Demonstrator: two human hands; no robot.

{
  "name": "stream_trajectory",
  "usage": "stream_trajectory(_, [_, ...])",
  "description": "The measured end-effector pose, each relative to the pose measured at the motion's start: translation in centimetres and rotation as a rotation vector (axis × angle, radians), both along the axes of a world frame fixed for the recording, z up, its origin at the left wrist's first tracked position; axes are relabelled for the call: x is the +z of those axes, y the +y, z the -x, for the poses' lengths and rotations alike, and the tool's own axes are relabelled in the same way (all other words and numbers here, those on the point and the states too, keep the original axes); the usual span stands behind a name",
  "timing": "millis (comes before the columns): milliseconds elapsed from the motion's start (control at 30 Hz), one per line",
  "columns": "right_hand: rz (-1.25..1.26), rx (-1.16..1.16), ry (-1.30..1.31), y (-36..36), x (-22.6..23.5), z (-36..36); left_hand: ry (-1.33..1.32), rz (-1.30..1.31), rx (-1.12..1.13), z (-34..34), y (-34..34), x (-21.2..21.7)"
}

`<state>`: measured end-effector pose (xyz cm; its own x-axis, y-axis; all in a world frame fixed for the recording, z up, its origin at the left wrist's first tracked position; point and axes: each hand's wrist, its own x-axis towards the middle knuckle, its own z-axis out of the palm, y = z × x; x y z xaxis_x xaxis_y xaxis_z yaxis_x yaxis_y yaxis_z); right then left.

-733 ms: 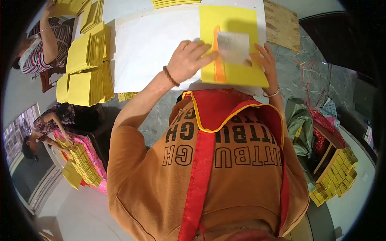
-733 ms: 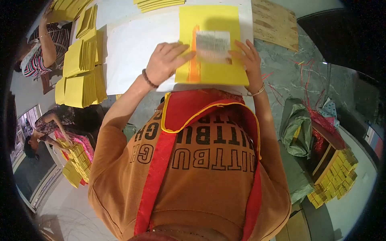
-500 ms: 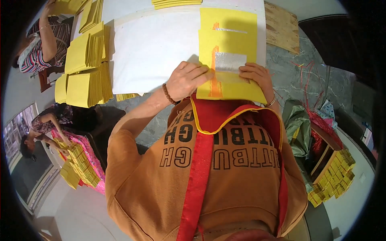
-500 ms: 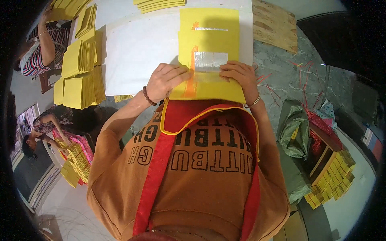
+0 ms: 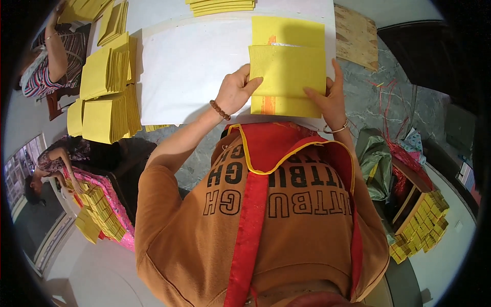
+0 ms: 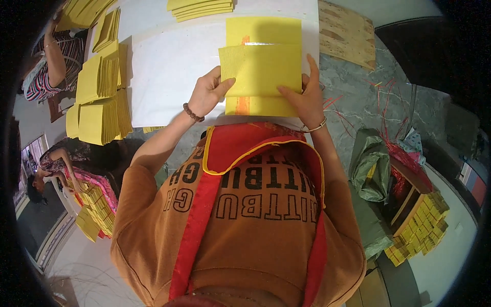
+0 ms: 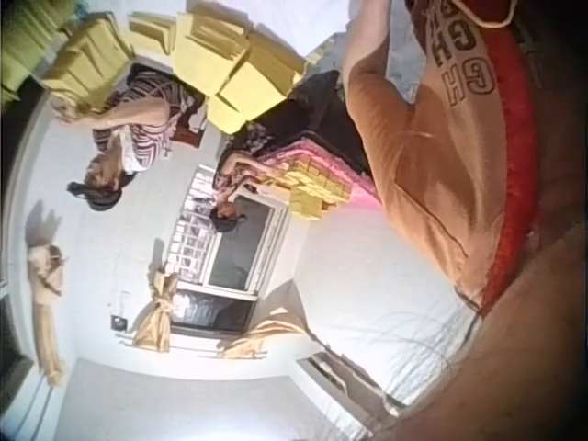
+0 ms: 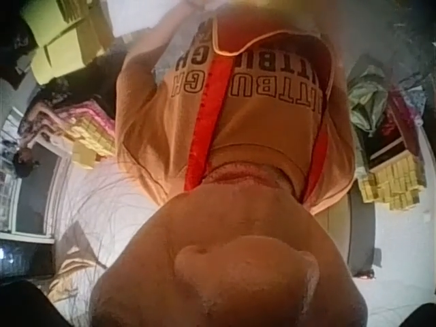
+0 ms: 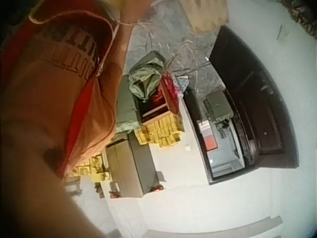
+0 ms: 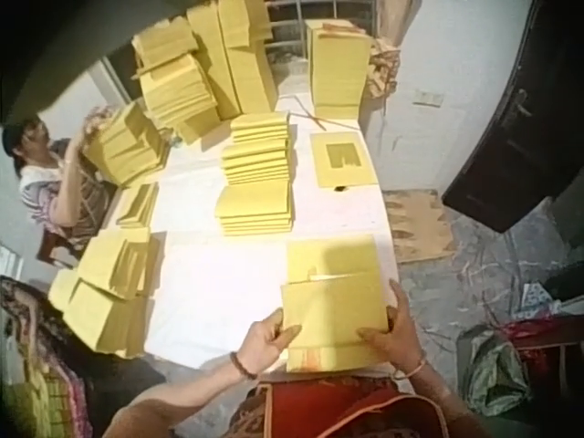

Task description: The recorder is seen organizing and stacking sheets of yellow paper with foil inserts on a work table.

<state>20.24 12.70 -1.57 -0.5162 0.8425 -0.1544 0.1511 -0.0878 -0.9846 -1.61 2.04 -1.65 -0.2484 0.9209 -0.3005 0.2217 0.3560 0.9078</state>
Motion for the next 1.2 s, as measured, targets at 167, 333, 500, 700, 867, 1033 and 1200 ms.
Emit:
stream_trajectory(167, [0.009,-0.028,-0.023,0.2,-0.8,-0.2,0.032,-0.033,-0.006,0.0,0.5,0.6])
stream_trajectory(333, [-0.074,-0.095,-0.040,0.4,-2.0,0.2,0.005,-0.117,0.085,-0.6,0.5,0.0])
stream_trajectory(500, [-0.059,-0.117,-0.121,0.4,-2.1,0.4,0.055,-0.058,0.074,-0.2,0.7,0.3])
stream_trajectory(700, [-0.103,-0.115,-0.158,0.6,-2.2,0.4,0.467,-0.144,0.019,0.3,0.7,1.4])
stream_trajectory(867, [-0.080,-0.117,-0.154,0.5,-2.8,0.3,0.955,-0.627,-0.392,-1.4,1.0,2.4])
stream_trajectory(1033, [-0.123,-0.138,-0.112,0.3,-3.2,0.2,0.966,-0.430,-0.608,-3.1,0.4,0.6])
stream_trajectory(1200, [-0.397,-0.137,-0.348,-0.7,-1.3,0.9,0.997,-0.410,-0.605,-3.3,-0.1,-0.2])
